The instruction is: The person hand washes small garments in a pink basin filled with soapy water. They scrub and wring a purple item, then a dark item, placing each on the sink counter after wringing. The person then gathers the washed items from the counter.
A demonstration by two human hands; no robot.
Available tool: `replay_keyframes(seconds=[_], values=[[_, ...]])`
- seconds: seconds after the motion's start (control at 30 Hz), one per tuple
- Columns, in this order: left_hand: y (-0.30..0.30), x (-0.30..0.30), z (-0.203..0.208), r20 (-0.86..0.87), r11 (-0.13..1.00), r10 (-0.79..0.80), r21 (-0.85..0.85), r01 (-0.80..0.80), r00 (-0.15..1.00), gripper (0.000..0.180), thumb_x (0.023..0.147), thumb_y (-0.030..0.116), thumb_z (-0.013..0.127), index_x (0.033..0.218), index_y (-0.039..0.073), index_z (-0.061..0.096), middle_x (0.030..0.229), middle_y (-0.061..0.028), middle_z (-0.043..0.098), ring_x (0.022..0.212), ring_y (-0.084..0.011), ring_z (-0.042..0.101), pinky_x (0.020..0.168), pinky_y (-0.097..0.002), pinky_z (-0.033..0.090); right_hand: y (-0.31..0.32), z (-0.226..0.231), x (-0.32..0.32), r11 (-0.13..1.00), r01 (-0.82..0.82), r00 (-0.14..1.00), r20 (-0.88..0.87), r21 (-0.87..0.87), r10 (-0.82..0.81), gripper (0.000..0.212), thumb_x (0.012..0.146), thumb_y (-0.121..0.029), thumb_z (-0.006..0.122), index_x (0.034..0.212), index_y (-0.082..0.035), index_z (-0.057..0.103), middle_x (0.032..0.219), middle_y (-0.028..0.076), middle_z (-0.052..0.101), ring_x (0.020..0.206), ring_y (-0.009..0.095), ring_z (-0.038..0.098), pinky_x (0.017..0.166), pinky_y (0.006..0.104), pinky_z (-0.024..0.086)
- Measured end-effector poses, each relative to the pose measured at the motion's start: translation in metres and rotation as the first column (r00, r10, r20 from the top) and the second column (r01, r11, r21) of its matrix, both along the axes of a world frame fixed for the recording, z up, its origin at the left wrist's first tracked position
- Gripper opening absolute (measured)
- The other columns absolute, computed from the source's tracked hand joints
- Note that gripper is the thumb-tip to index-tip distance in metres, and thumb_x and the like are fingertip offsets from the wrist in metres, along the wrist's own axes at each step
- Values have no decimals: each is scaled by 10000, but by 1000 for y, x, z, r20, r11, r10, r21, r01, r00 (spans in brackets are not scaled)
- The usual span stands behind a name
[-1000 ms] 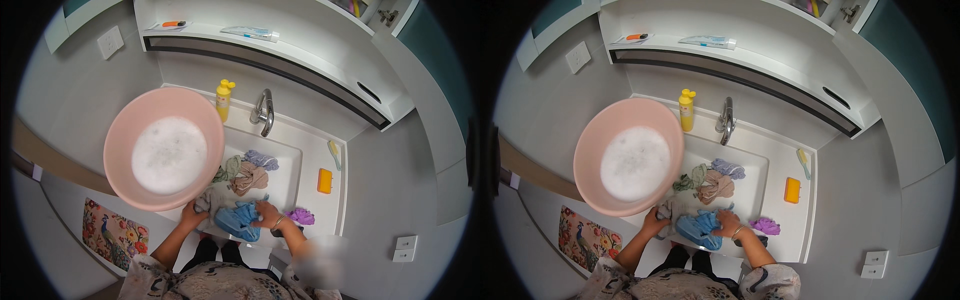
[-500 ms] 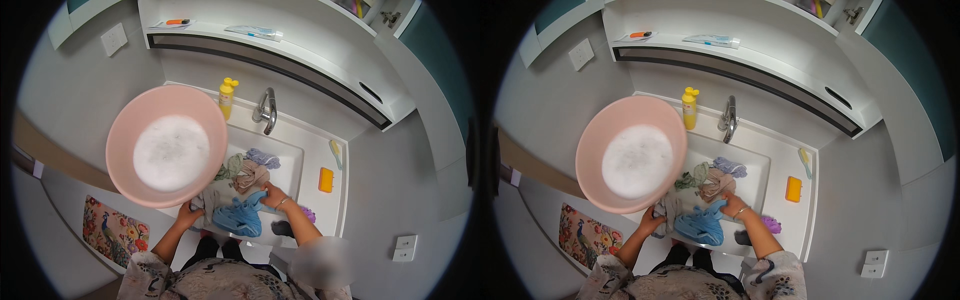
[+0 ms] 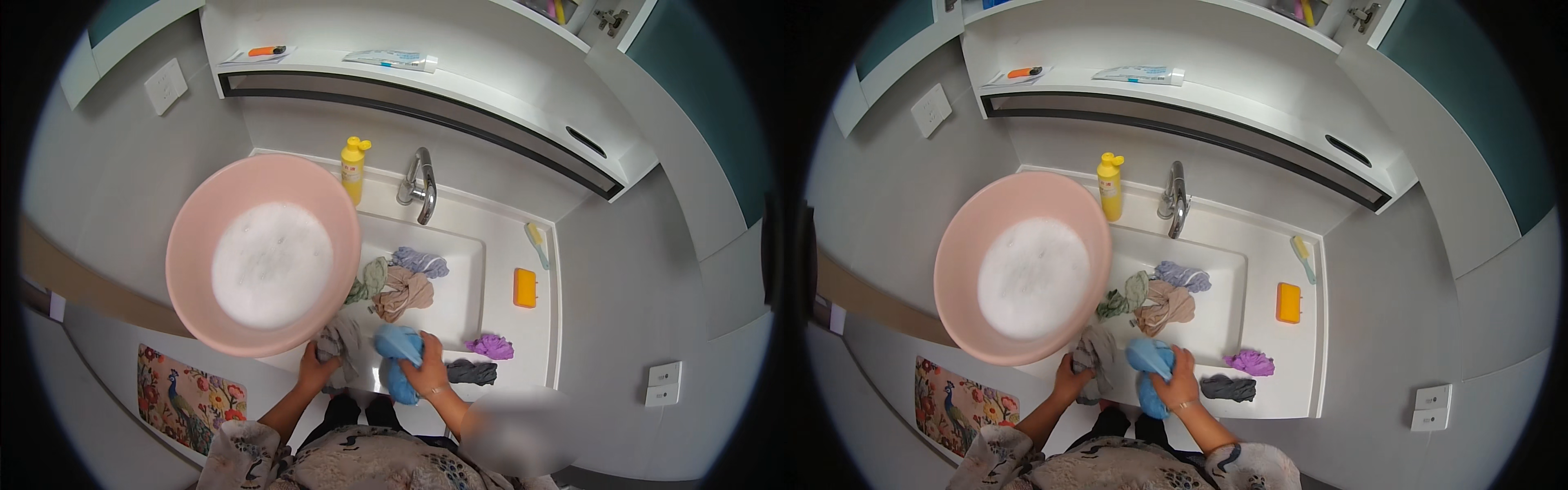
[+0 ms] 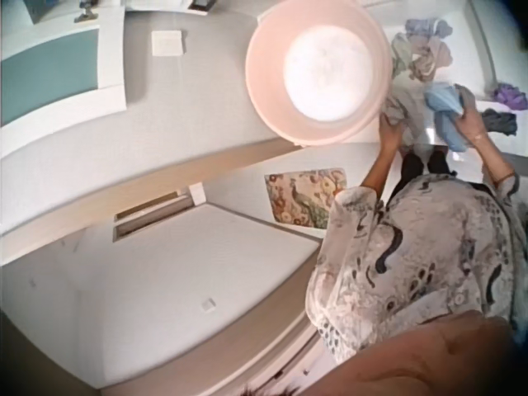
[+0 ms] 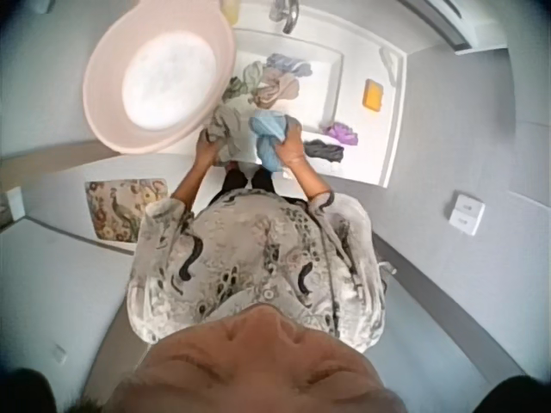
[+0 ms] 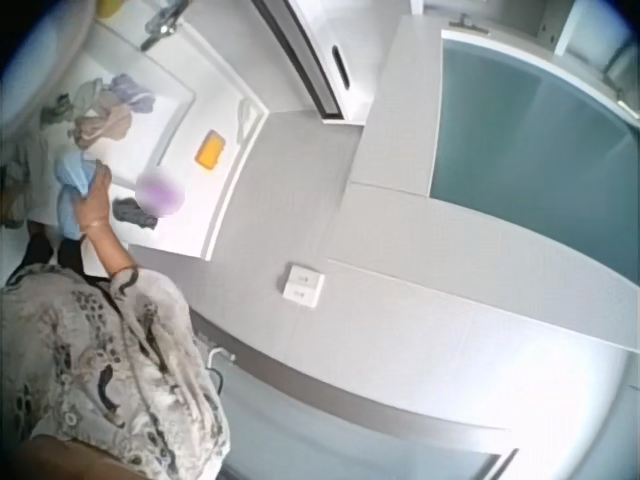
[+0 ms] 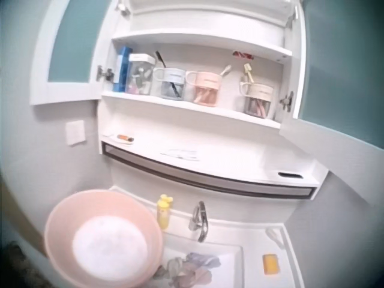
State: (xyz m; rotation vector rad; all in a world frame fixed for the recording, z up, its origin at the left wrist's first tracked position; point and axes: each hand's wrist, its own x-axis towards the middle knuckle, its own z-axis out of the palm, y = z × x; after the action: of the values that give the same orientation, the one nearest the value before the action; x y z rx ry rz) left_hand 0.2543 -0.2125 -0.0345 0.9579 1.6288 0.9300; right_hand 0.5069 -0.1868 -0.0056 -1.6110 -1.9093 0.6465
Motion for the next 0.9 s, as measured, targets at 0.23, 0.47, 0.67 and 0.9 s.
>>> replay_keyframes(seconds=[0.23,0.47,0.67,0.9], values=[[1,1,6,-147,985,-169,-60,161,975,689,647,266,700,1164,-57,379,1066,-193,532,982,-268,529,840,-346,416,-38,-4,15,933,90,911,408,-349,65,864,709,-465,611,1363,-128,158,1256,317,298,947,438,526,702,442,488],[2,26,16,-256,894,-434,-236,380,864,783,654,443,679,1136,-93,373,1093,-282,504,1038,-373,502,885,-400,390,-23,66,8,982,43,763,641,-184,87,706,734,-458,586,1320,-174,315,1307,226,311,1109,412,401,903,491,343],[10,18,44,-432,849,-526,-308,429,732,593,702,445,637,1072,6,488,987,-187,569,927,-319,556,776,-373,442,-25,-29,8,988,-149,930,334,-45,155,552,746,-298,608,1239,-122,432,1289,200,348,1141,422,343,949,488,283],[75,22,25,-427,915,-348,39,402,834,303,807,283,573,935,8,560,771,-131,552,703,-229,553,651,-333,441,33,12,50,979,-205,976,-72,-4,204,362,796,-185,570,1113,-21,509,1147,253,466,1086,401,421,922,438,341]])
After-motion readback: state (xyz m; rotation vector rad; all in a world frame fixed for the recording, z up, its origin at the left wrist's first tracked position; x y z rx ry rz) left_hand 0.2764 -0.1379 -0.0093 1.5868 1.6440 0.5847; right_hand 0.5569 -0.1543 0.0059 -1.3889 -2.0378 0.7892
